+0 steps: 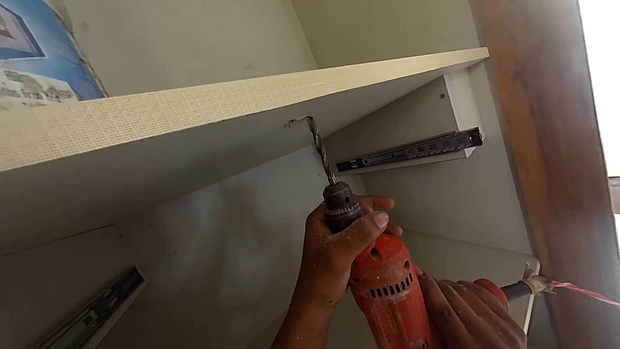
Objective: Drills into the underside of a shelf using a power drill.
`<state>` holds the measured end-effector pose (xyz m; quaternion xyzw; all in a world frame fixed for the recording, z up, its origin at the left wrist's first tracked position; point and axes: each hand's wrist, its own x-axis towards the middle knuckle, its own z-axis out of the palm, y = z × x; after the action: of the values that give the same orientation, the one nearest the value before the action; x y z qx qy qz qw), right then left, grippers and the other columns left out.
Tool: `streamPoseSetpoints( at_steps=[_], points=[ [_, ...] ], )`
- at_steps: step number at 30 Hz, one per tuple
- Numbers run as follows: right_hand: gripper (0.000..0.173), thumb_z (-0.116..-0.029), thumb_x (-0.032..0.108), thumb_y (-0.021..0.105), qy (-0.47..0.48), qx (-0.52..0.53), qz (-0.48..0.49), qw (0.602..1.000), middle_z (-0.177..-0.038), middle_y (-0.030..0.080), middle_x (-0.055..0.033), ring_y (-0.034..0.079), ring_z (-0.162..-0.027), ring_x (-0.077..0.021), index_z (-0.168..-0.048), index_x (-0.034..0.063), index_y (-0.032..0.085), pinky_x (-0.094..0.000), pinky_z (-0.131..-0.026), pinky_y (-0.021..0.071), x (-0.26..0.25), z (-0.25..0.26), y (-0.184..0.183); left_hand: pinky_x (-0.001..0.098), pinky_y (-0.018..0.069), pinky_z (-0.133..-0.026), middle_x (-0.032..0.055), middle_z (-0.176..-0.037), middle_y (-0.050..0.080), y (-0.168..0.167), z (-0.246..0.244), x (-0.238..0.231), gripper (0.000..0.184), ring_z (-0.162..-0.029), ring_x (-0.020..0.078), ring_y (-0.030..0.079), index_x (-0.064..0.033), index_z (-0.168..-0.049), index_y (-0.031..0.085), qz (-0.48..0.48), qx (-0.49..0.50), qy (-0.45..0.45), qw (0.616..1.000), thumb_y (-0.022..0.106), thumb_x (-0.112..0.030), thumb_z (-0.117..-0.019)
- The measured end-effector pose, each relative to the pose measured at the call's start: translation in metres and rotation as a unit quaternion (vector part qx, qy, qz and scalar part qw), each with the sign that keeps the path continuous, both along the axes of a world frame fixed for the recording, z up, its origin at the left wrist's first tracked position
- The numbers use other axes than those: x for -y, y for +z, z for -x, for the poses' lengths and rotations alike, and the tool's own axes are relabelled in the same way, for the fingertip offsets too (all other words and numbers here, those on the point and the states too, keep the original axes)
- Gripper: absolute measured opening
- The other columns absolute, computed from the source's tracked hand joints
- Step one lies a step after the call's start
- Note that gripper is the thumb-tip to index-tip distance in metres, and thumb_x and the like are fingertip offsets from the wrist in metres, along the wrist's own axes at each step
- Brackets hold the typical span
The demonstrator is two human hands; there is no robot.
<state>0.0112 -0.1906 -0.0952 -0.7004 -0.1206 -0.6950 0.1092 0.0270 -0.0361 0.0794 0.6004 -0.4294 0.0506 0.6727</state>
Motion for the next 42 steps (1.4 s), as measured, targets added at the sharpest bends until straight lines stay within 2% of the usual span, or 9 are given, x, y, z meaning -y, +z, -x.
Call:
streamPoseSetpoints(
  at_steps=[6, 16, 19, 21, 23, 25, 26, 30, 42],
  points=[
    [0.052, -0.0935, 0.039, 0.054, 0.000, -0.001, -0.001, 1.000, -0.101, 0.074, -0.0051, 0.065, -0.085, -0.0198, -0.138, 0.0134, 0.057, -0.0327, -0.082, 0.0485, -0.002, -0.003, -0.001, 0.0426, 0.0634, -0.077, 0.0289, -0.103, 0.072, -0.001, -0.002, 0.000, 0.031, -0.087, 0.0358, 0.076, -0.0016, -0.104, 0.064, 0.004, -0.001, 0.007, 1.000, 0.074, -0.028, -0.0902],
    [0.053, -0.0938, 0.040, 0.053, -0.001, -0.004, -0.007, 1.000, -0.102, 0.074, -0.0048, 0.066, -0.085, -0.0199, -0.140, 0.0146, 0.056, -0.0332, -0.081, 0.0501, -0.002, -0.003, -0.002, 0.0445, 0.0634, -0.077, 0.0287, -0.102, 0.072, -0.001, 0.002, 0.001, 0.032, -0.088, 0.0369, 0.075, -0.0016, -0.104, 0.064, 0.002, -0.006, 0.027, 1.000, 0.073, -0.029, -0.0904],
    [0.053, -0.0928, 0.040, 0.055, 0.004, -0.007, -0.009, 1.000, -0.102, 0.074, -0.0050, 0.066, -0.085, -0.0197, -0.139, 0.0142, 0.058, -0.0332, -0.081, 0.0495, -0.004, -0.002, -0.001, 0.0426, 0.0634, -0.075, 0.0278, -0.099, 0.073, 0.000, 0.005, 0.002, 0.027, -0.086, 0.0356, 0.076, -0.0005, -0.102, 0.064, -0.001, 0.003, 0.074, 0.997, 0.071, -0.024, -0.0912],
    [0.054, -0.0914, 0.040, 0.056, 0.001, -0.008, -0.007, 1.000, -0.101, 0.074, -0.0049, 0.066, -0.085, -0.0200, -0.139, 0.0140, 0.057, -0.0334, -0.081, 0.0501, -0.004, -0.002, -0.001, 0.0421, 0.0638, -0.074, 0.0263, -0.096, 0.073, -0.002, 0.007, 0.003, 0.030, -0.084, 0.0346, 0.076, 0.0000, -0.103, 0.064, 0.001, 0.019, 0.105, 0.994, 0.074, -0.025, -0.0892],
    [0.055, -0.0913, 0.041, 0.057, -0.003, -0.010, -0.006, 1.000, -0.098, 0.073, -0.0048, 0.066, -0.085, -0.0203, -0.139, 0.0139, 0.057, -0.0338, -0.081, 0.0497, -0.004, 0.000, -0.001, 0.0435, 0.0638, -0.079, 0.0245, -0.102, 0.073, -0.009, 0.004, -0.003, 0.047, -0.091, 0.0345, 0.075, -0.0021, -0.112, 0.061, -0.011, 0.035, 0.058, 0.998, 0.081, -0.035, -0.0867],
    [0.053, -0.0920, 0.041, 0.056, -0.004, -0.011, -0.004, 1.000, -0.093, 0.072, -0.0048, 0.065, -0.083, -0.0208, -0.138, 0.0137, 0.058, -0.0338, -0.080, 0.0495, -0.003, 0.001, 0.000, 0.0487, 0.0626, -0.085, 0.0250, -0.108, 0.071, -0.023, 0.000, -0.007, 0.054, -0.096, 0.0368, 0.074, -0.0009, -0.121, 0.056, 0.001, 0.024, -0.028, 0.999, 0.082, -0.033, -0.0857],
    [0.053, -0.0925, 0.041, 0.056, -0.002, -0.011, -0.005, 1.000, -0.091, 0.071, -0.0049, 0.064, -0.082, -0.0209, -0.137, 0.0135, 0.058, -0.0338, -0.080, 0.0491, -0.004, 0.001, 0.001, 0.0488, 0.0629, -0.084, 0.0251, -0.105, 0.071, -0.028, -0.001, -0.004, 0.051, -0.093, 0.0364, 0.074, 0.0007, -0.119, 0.056, 0.023, 0.024, -0.038, 0.999, 0.082, -0.029, -0.0861],
    [0.052, -0.0933, 0.041, 0.055, 0.002, -0.013, -0.001, 1.000, -0.087, 0.071, -0.0048, 0.064, -0.080, -0.0202, -0.136, 0.0122, 0.058, -0.0326, -0.080, 0.0492, -0.004, 0.003, 0.002, 0.0459, 0.0646, -0.076, 0.0231, -0.094, 0.073, -0.030, 0.004, 0.004, 0.043, -0.082, 0.0328, 0.076, 0.0015, -0.110, 0.058, 0.062, 0.033, 0.024, 0.997, 0.082, -0.022, -0.0838],
    [0.054, -0.0917, 0.041, 0.056, 0.001, -0.005, -0.003, 1.000, -0.086, 0.071, -0.0032, 0.064, -0.080, -0.0194, -0.137, 0.0122, 0.058, -0.0321, -0.082, 0.0495, -0.006, -0.001, 0.000, 0.0445, 0.0652, -0.074, 0.0212, -0.093, 0.073, -0.027, 0.004, 0.003, 0.048, -0.081, 0.0323, 0.076, 0.0003, -0.113, 0.054, 0.052, 0.041, 0.049, 0.997, 0.083, -0.021, -0.0808]
  ],
)
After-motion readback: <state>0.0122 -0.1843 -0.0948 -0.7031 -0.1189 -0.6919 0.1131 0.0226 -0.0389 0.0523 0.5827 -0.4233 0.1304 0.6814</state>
